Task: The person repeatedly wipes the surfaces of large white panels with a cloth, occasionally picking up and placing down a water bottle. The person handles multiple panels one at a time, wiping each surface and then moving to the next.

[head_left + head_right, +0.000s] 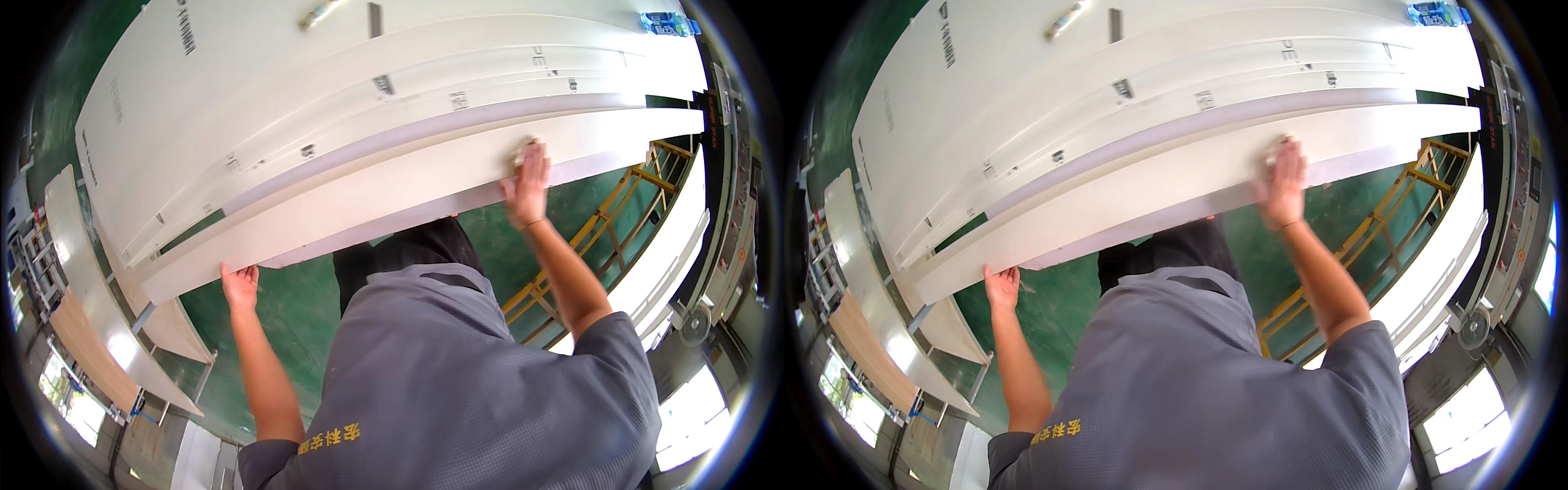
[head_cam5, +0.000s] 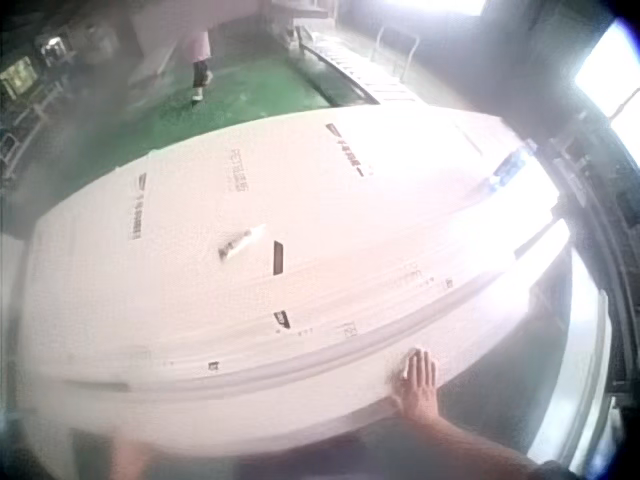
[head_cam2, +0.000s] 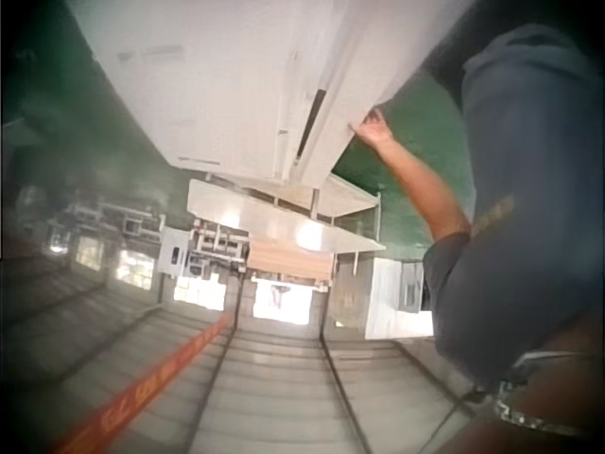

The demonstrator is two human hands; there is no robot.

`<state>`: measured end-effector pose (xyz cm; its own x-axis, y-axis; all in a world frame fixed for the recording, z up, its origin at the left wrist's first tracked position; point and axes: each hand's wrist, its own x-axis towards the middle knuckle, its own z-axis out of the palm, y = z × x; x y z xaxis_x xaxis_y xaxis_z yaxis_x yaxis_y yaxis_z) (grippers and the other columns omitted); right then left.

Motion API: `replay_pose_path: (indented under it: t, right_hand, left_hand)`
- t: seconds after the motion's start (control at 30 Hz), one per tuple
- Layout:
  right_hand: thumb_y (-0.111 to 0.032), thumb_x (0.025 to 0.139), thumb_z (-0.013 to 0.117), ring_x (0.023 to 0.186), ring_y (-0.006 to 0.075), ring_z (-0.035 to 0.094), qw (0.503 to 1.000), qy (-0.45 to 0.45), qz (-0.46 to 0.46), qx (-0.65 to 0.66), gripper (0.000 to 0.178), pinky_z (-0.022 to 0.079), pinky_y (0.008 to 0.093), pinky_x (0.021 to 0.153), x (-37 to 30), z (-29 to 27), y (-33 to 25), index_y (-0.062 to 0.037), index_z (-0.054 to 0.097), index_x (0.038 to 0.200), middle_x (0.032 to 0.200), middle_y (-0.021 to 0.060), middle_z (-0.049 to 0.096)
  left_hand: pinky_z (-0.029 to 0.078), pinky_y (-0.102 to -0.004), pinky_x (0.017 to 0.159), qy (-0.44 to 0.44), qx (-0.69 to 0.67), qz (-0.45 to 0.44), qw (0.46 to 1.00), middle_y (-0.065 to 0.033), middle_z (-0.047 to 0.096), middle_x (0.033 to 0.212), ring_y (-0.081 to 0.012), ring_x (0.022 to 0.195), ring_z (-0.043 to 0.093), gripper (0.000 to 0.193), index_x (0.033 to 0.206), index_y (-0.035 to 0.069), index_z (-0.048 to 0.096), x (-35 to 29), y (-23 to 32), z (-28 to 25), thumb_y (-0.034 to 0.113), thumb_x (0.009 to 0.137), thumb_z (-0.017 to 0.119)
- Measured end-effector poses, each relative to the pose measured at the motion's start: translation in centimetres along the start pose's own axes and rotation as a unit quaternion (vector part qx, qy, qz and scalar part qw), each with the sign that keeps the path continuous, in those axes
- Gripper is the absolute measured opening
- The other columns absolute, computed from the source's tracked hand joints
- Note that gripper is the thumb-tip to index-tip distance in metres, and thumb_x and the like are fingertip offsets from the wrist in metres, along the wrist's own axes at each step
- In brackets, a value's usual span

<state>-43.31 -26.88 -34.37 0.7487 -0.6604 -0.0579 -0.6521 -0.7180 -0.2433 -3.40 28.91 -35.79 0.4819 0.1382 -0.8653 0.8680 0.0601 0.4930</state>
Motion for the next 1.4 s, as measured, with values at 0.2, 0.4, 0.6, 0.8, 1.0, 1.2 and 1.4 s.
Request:
replay_pose_path:
  t: [0.2, 0.4, 0.6, 0.8, 1.0, 1.2, 1.4]
  right_hand:
    - [-0.060, 0.097, 0.051, 0.157, 0.0352, 0.017, 0.954, -0.183, -0.235, 0.031, 0.090, 0.010, 0.0455, 0.129, -3.3, 5.5, -32.8, 0.0048, 0.032, 0.156, 0.168, 0.0205, 0.023]
    - [-0.051, 0.098, 0.054, 0.157, 0.0368, 0.016, 0.978, -0.044, -0.026, -0.200, 0.082, 0.011, 0.0506, 0.128, 1.0, 8.5, -23.6, 0.0046, 0.035, 0.155, 0.168, 0.0250, 0.020]
    - [-0.057, 0.100, 0.048, 0.158, 0.0376, 0.012, 0.989, 0.044, 0.101, -0.096, 0.089, 0.011, 0.0477, 0.127, 5.4, 8.1, -25.5, 0.0052, 0.023, 0.159, 0.169, 0.0222, 0.017]
    - [-0.050, 0.098, 0.054, 0.158, 0.0378, 0.011, 0.996, -0.020, -0.060, -0.056, 0.087, 0.011, 0.0485, 0.128, 0.6, 9.9, -45.6, 0.0054, 0.023, 0.159, 0.169, 0.0220, 0.017]
    - [-0.047, 0.092, 0.065, 0.158, 0.0353, 0.012, 0.981, -0.115, -0.154, -0.034, 0.094, 0.011, 0.0473, 0.128, -1.2, 12.9, -64.1, 0.0053, 0.023, 0.159, 0.170, 0.0209, 0.016]
    - [-0.049, 0.092, 0.062, 0.157, 0.0341, 0.016, 0.941, -0.165, -0.296, 0.021, 0.087, 0.011, 0.0462, 0.128, -2.4, 19.7, -87.6, 0.0033, 0.033, 0.156, 0.168, 0.0195, 0.022]
    - [-0.047, 0.092, 0.063, 0.156, 0.0333, 0.023, 0.895, -0.155, -0.415, 0.057, 0.084, 0.017, 0.0469, 0.127, -7.1, 23.8, -97.9, 0.0007, 0.036, 0.155, 0.167, 0.0177, 0.028]
  left_hand:
    - [0.050, -0.0371, 0.098, -0.033, -0.004, 0.040, 0.999, -0.0100, 0.058, 0.130, -0.0241, 0.112, 0.057, 0.070, 0.139, 0.005, 0.050, 3.5, 5.6, -6.0, 0.064, 0.101, 0.048]
    - [0.049, -0.0411, 0.103, -0.051, -0.047, 0.034, 0.997, -0.0117, 0.057, 0.132, -0.0262, 0.117, 0.056, 0.067, 0.140, 0.002, 0.048, 7.1, 10.2, -15.1, 0.059, 0.104, 0.046]
    - [0.042, -0.0495, 0.117, -0.052, -0.163, 0.067, 0.983, -0.0216, 0.047, 0.147, -0.0340, 0.134, 0.050, 0.084, 0.149, -0.009, 0.034, 8.6, 15.9, -22.3, 0.059, 0.102, 0.049]
    - [0.042, -0.0502, 0.117, -0.047, -0.219, 0.098, 0.970, -0.0207, 0.048, 0.146, -0.0350, 0.131, 0.051, 0.085, 0.149, -0.008, 0.034, 12.9, 20.6, -30.2, 0.061, 0.102, 0.047]
    - [0.045, -0.0525, 0.112, -0.130, -0.188, 0.083, 0.970, -0.0227, 0.054, 0.134, -0.0361, 0.121, 0.055, 0.077, 0.146, -0.003, 0.037, 17.5, 25.0, -37.6, 0.062, 0.105, 0.038]
    - [0.045, -0.0517, 0.109, -0.285, -0.046, -0.043, 0.956, -0.0234, 0.064, 0.122, -0.0369, 0.119, 0.062, 0.081, 0.135, -0.004, 0.047, 18.7, 26.5, -34.9, 0.069, 0.103, 0.031]
    - [0.053, -0.0415, 0.089, -0.283, -0.061, -0.059, 0.955, -0.0129, 0.070, 0.100, -0.0252, 0.098, 0.069, 0.084, 0.125, 0.000, 0.053, 20.3, 27.2, -34.4, 0.076, 0.100, 0.026]
